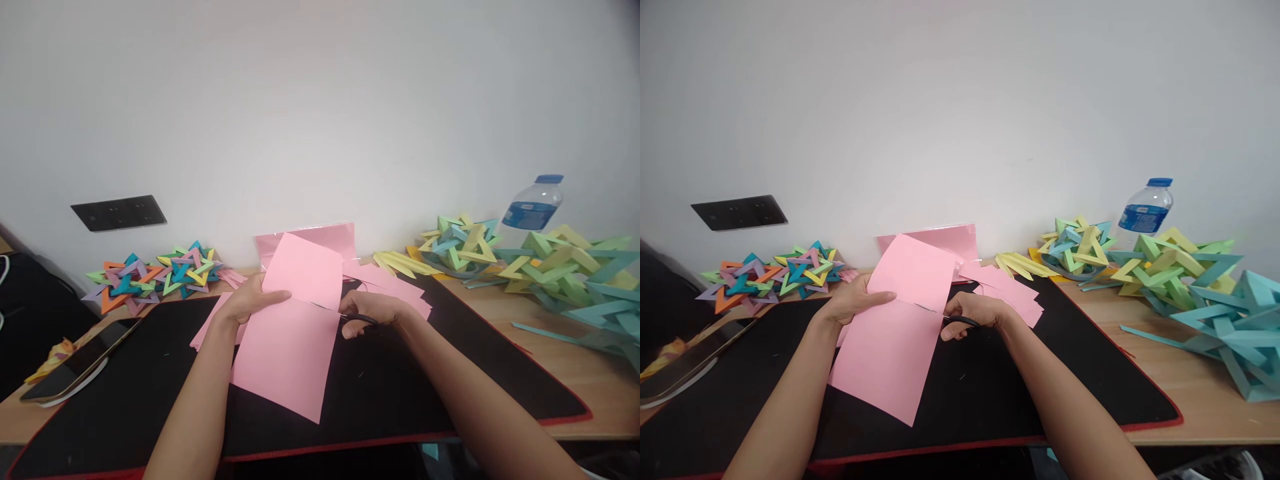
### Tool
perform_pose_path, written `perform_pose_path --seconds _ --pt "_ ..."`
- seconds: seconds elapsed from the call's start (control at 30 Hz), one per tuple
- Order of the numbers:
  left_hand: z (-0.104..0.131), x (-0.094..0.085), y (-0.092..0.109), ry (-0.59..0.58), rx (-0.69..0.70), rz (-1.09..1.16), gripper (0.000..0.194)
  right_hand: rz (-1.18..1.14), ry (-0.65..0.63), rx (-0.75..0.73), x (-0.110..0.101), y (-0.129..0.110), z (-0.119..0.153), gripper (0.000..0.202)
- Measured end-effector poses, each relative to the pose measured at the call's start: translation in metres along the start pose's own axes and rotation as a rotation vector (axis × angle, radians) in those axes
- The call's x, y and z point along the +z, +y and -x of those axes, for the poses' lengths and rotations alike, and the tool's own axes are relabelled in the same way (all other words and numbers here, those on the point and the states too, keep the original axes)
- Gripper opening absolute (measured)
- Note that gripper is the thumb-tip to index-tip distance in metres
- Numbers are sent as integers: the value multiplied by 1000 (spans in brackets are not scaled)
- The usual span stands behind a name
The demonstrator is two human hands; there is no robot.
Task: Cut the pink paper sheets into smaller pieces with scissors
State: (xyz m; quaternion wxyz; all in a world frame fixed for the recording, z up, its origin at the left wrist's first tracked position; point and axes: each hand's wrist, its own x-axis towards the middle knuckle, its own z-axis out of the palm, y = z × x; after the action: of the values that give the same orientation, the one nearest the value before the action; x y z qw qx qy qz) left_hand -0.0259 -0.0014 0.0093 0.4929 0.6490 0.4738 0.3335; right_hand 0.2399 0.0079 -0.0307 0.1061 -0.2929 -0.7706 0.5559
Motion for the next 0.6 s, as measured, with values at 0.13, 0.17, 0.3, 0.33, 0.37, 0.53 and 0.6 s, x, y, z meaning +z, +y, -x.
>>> perform_pose_path --seconds 0.13,0.17,0.3,0.33,0.37,0.53,0.6 --pt "0 0 1 -3 5 10 45 -4 11 4 1 0 0 24" --pt "1 1 1 -8 8 13 45 -3 14 4 1 0 0 23" --pt "1 1 2 -8 16 4 45 1 23 3 1 2 -1 22" --pt "1 1 2 -2 14 -5 46 0 26 2 1 2 -1 22" --pt "1 1 2 3 12 -15 46 0 29 2 1 3 -1 23" --pt "2 1 3 -2 14 -19 47 8 31 5 1 2 -2 24" --pt "2 2 3 -9 16 -6 47 8 37 10 2 1 -1 24"
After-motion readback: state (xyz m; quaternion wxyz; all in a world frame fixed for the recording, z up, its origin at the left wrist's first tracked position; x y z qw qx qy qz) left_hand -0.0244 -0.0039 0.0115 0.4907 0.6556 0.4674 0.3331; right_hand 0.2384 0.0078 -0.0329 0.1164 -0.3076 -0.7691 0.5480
